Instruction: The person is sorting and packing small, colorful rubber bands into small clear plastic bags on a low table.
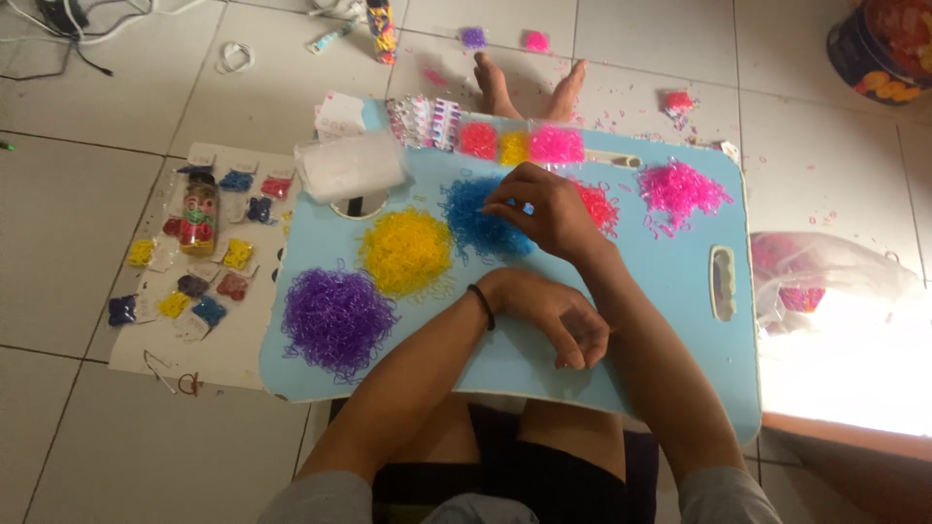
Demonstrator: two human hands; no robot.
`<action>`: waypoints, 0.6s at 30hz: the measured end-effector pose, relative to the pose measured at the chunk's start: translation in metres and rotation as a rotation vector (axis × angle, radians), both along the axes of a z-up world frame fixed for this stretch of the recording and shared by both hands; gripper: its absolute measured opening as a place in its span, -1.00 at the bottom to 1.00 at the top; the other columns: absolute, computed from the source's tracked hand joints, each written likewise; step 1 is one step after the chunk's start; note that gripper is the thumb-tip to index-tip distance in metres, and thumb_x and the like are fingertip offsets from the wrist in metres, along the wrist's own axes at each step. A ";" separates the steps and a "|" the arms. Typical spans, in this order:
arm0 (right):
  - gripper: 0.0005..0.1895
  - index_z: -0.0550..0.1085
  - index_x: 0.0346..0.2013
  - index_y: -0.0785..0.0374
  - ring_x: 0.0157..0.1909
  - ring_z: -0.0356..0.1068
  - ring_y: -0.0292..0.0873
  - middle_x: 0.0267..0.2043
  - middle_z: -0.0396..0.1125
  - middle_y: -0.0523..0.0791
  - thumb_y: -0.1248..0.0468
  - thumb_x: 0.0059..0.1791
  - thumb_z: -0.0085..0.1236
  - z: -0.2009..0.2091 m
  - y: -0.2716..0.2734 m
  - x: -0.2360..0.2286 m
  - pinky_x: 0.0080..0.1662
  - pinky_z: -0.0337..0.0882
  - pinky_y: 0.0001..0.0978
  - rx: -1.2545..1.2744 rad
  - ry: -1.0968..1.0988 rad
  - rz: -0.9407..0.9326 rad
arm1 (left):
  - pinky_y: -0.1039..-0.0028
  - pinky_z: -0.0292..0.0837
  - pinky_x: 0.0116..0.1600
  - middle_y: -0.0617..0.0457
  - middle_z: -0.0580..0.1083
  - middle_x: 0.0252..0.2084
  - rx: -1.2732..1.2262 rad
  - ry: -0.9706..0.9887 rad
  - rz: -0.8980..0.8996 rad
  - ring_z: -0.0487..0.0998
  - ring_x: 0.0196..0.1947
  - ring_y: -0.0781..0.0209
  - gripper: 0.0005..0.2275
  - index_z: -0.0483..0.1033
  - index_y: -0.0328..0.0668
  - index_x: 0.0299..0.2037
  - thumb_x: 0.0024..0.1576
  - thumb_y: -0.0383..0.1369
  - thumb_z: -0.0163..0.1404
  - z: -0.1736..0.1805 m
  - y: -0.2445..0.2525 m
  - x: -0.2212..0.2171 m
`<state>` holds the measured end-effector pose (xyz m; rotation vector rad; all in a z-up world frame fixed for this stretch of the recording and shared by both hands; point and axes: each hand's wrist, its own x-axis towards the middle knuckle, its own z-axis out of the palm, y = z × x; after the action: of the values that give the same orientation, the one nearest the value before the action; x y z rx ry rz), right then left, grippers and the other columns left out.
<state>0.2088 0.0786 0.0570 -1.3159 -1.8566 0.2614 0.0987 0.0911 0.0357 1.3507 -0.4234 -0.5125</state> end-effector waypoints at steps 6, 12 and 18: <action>-0.87 0.66 -0.14 0.30 -0.31 0.51 0.02 -0.26 0.45 0.11 0.42 0.06 0.20 0.033 0.012 0.010 -0.22 0.50 -0.29 -0.208 -0.184 0.216 | 0.13 0.32 0.26 0.02 0.58 -0.35 0.003 0.027 0.025 0.61 -0.15 0.07 -0.72 0.61 0.01 -0.13 0.06 -0.12 0.30 -0.014 0.001 0.006; -0.88 0.67 -0.16 0.35 -0.37 0.50 0.02 -0.31 0.47 0.12 0.41 0.04 0.25 0.032 0.009 0.009 -0.31 0.49 -0.28 -0.207 -0.184 0.219 | 0.10 0.31 0.24 0.06 0.59 -0.34 -0.031 -0.008 0.041 0.59 -0.13 0.10 -0.74 0.63 0.00 -0.11 0.09 -0.14 0.29 -0.018 -0.003 0.005; -0.90 0.66 -0.19 0.32 -0.31 0.49 -0.01 -0.27 0.42 0.08 0.38 0.06 0.22 0.027 0.013 0.011 -0.23 0.51 -0.31 -0.098 -0.277 0.183 | 0.01 0.28 0.30 0.00 0.59 -0.27 0.008 -0.005 0.011 0.58 -0.07 0.10 -0.69 0.59 0.02 -0.04 0.13 -0.07 0.24 -0.019 -0.001 0.008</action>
<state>0.2197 0.0919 0.0836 -1.3006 -2.2280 0.2805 0.1063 0.0905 0.0166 1.3616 -0.4178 -0.5023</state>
